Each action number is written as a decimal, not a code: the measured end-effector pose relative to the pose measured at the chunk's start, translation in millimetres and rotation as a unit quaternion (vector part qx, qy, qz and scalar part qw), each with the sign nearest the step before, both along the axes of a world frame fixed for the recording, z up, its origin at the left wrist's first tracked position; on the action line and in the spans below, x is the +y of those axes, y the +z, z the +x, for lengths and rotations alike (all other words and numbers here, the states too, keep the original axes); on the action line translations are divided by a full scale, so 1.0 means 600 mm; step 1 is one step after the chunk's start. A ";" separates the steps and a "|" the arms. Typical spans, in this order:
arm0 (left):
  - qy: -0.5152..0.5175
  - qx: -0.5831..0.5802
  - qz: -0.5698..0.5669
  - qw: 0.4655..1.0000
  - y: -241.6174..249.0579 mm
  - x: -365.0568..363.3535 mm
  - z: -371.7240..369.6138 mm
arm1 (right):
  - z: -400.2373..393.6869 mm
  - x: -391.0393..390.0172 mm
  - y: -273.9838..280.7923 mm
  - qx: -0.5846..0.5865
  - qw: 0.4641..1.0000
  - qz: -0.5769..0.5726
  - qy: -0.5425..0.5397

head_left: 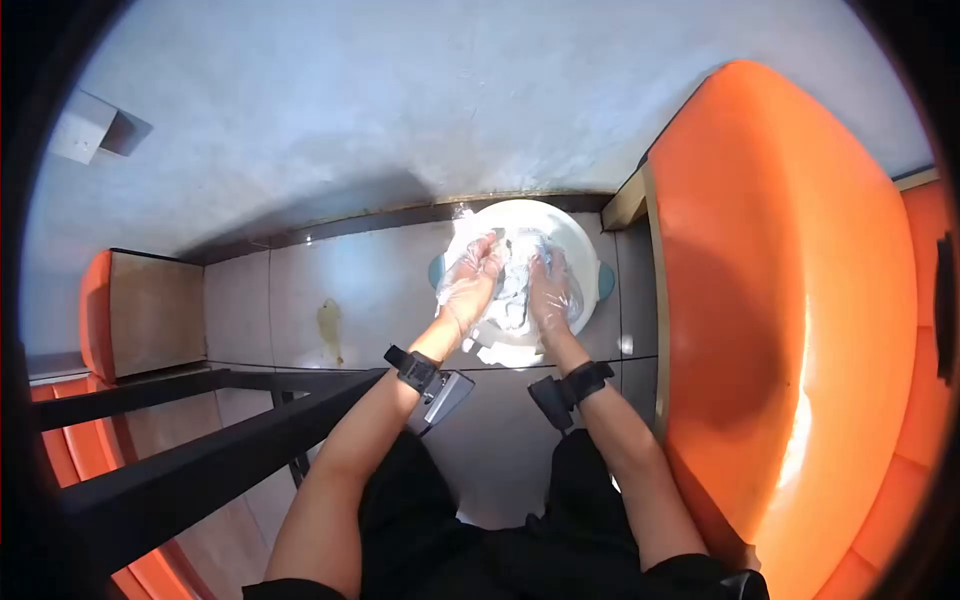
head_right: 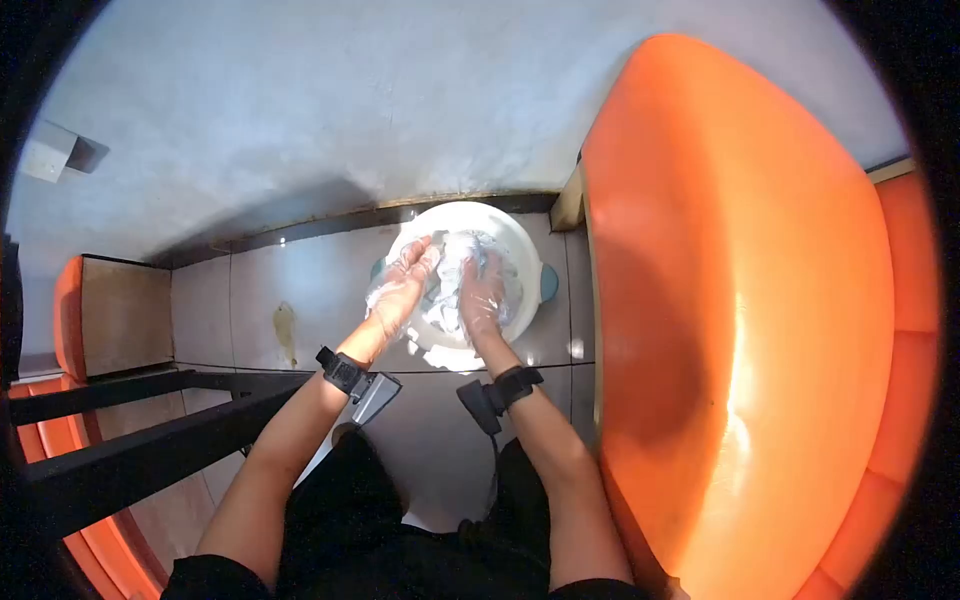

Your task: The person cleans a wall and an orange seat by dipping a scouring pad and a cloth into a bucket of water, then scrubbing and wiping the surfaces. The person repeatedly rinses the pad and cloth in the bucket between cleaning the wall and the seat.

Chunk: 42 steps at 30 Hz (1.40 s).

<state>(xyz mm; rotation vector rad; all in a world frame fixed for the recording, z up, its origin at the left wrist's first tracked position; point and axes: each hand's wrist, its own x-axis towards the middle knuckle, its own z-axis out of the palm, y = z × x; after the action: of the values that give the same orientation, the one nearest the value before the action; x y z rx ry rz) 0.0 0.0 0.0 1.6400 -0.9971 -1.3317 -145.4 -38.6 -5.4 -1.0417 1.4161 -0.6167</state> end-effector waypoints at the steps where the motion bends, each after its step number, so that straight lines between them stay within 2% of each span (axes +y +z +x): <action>1: 0.008 -0.005 0.012 1.000 0.018 0.003 -0.017 | 0.001 0.002 0.001 -0.090 0.994 0.041 -0.044; 2: 0.048 0.013 0.001 0.999 0.036 0.013 -0.039 | 0.002 0.004 0.001 -0.178 0.977 0.081 -0.089; 3: 0.046 0.027 -0.014 0.998 0.048 -0.022 -0.059 | -0.006 -0.026 0.018 -0.255 0.953 0.103 -0.128; 4: 0.121 0.154 -0.002 0.981 0.050 -0.030 -0.075 | -0.004 -0.027 0.018 -0.249 0.955 0.100 -0.128; 5: 0.193 0.263 0.010 0.945 0.061 -0.030 -0.068 | 0.023 -0.023 0.020 -0.316 0.927 0.127 -0.158; 6: 0.216 0.363 0.014 0.906 0.091 -0.028 -0.044 | 0.063 -0.019 0.024 -0.398 0.886 0.154 -0.184; 7: 0.214 0.358 0.009 0.909 0.089 -0.028 -0.040 | 0.066 -0.020 0.004 -0.404 0.884 0.151 -0.182; 9: 0.166 0.364 0.074 0.914 0.077 -0.012 -0.059 | 0.040 -0.001 -0.021 -0.373 0.902 0.139 -0.167; 10: 0.142 0.330 0.087 0.929 0.069 -0.004 -0.067 | 0.028 0.001 -0.026 -0.367 0.904 0.141 -0.169; 11: 0.142 0.333 0.090 0.928 0.062 0.003 -0.069 | 0.019 -0.001 -0.031 -0.217 0.958 0.119 -0.149; 12: 0.144 0.344 0.130 0.919 0.082 0.000 -0.069 | 0.019 -0.008 -0.030 -0.067 0.986 0.089 -0.123; 13: 0.141 0.352 0.165 0.910 0.098 -0.009 -0.068 | 0.018 -0.023 0.040 0.000 0.992 0.121 -0.041; 14: 0.136 0.354 0.158 0.912 0.111 -0.018 -0.073 | 0.014 -0.031 0.030 0.000 0.993 0.113 -0.043; 16: 0.216 0.238 0.123 0.939 0.130 -0.026 -0.089 | 0.004 -0.033 0.017 -0.091 0.988 -0.100 -0.070; 17: 0.213 0.180 0.084 0.957 0.129 -0.030 -0.089 | 0.004 -0.028 0.011 -0.089 0.989 -0.093 -0.074; 19: 0.192 0.062 0.046 0.978 0.122 -0.044 -0.078 | 0.017 -0.012 0.027 -0.070 0.980 -0.159 -0.097; 20: 0.186 0.058 0.046 0.980 0.107 -0.049 -0.073 | 0.020 -0.011 0.009 -0.100 0.975 -0.176 -0.088; 21: 0.177 0.083 0.040 0.980 0.081 -0.055 -0.067 | 0.017 -0.006 0.037 -0.022 0.986 -0.158 -0.055; 22: 0.168 0.109 0.031 0.979 0.090 -0.062 -0.068 | 0.014 -0.002 0.067 0.056 0.988 -0.142 -0.022; 23: 0.171 0.025 0.062 0.983 0.098 -0.061 -0.075 | 0.015 -0.006 0.060 0.055 0.989 -0.135 -0.032; 24: 0.170 0.021 0.050 0.984 0.114 -0.064 -0.073 | 0.015 -0.016 0.062 0.049 0.988 -0.145 -0.034; 26: 0.129 0.029 0.027 0.991 0.132 -0.050 -0.072 | 0.009 -0.017 0.067 -0.058 0.992 -0.051 -0.098; 27: 0.112 0.001 0.016 0.994 0.111 -0.049 -0.065 | 0.018 -0.010 0.031 -0.018 0.983 -0.117 -0.139; 28: 0.111 0.001 0.015 0.994 0.120 -0.047 -0.067 | 0.023 -0.009 0.033 -0.018 0.983 -0.118 -0.140; 30: 0.092 0.103 0.023 0.990 0.140 -0.049 -0.073 | 0.030 -0.019 0.045 -0.240 0.940 0.010 -0.243; 31: 0.107 0.161 -0.005 0.981 0.131 -0.058 -0.081 | 0.037 -0.021 0.083 -0.297 0.916 0.040 -0.267; 33: 0.100 0.219 -0.038 0.970 0.142 -0.071 -0.083 | 0.045 -0.027 0.116 -0.333 0.906 0.078 -0.248; 34: 0.087 0.233 -0.052 0.967 0.144 -0.080 -0.092 | 0.038 -0.030 0.118 -0.298 0.920 0.064 -0.246; 38: 0.093 0.237 -0.001 0.967 0.177 -0.080 -0.083 | 0.039 -0.025 0.137 -0.284 0.939 0.001 -0.193; 39: 0.078 0.090 -0.016 0.993 0.176 -0.083 -0.076 | 0.039 -0.021 0.124 -0.261 0.949 0.005 -0.176; 40: 0.062 -0.060 -0.032 0.996 0.175 -0.085 -0.067 | 0.040 -0.022 0.112 -0.239 0.958 0.009 -0.159; 41: 0.067 -0.105 -0.051 0.991 0.168 -0.083 -0.058 | 0.030 -0.028 0.098 -0.219 0.972 -0.016 -0.081; 42: 0.049 -0.137 -0.057 0.988 0.168 -0.081 -0.046 | 0.032 -0.030 0.073 -0.221 0.972 -0.016 -0.082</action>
<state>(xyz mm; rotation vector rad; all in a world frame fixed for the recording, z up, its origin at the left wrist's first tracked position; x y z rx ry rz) -27.4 -48.3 100.8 1.7904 -1.1144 -0.9831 -126.1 -56.5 38.7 -0.7542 1.1053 -0.9332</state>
